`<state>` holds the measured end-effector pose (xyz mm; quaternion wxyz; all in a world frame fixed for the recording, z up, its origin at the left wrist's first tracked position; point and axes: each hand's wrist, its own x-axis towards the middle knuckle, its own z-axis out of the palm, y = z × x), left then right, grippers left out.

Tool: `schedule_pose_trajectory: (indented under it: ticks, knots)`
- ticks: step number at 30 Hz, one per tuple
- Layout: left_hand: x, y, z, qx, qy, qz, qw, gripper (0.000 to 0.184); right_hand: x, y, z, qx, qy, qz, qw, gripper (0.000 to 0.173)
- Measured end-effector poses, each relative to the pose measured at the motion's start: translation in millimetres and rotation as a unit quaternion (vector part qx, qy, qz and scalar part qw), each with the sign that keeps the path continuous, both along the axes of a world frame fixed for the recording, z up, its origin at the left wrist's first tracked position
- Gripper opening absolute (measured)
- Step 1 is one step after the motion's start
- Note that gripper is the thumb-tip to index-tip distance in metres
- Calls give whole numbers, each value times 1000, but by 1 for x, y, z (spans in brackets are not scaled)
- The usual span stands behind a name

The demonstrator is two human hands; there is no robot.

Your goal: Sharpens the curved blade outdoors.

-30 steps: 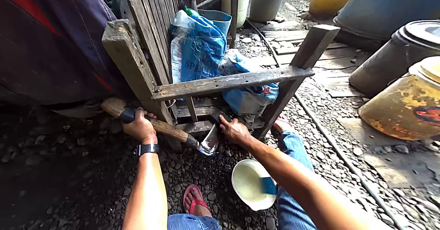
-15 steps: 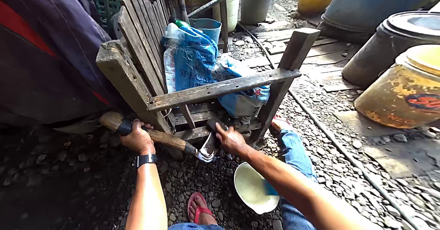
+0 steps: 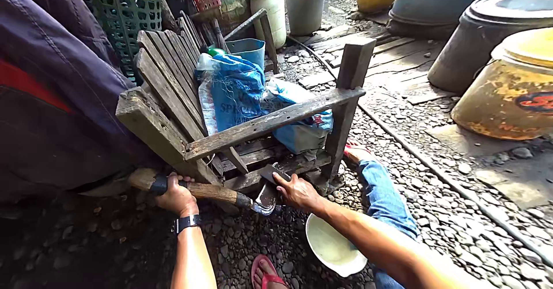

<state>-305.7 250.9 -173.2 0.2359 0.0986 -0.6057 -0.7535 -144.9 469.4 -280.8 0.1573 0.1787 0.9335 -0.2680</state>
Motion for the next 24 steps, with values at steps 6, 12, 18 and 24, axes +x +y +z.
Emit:
schedule_pose_trajectory:
  ticks: [6,12,18,24]
  knots:
    - [0,2,-1,-10,6,6,1000,4,-29,7,14,-50,-25,-110,992,58]
    - [-1,1,-2,-11,8,5,1000,4,-13,11,9,-49,-3,-88,995,58]
    - [-2,1,-2,-7,3,3,1000,4,-6,12,4,-49,3,-78,996,58]
    - [0,0,-3,-21,6,7,1000,4,-23,16,10,-73,-21,-114,991,58]
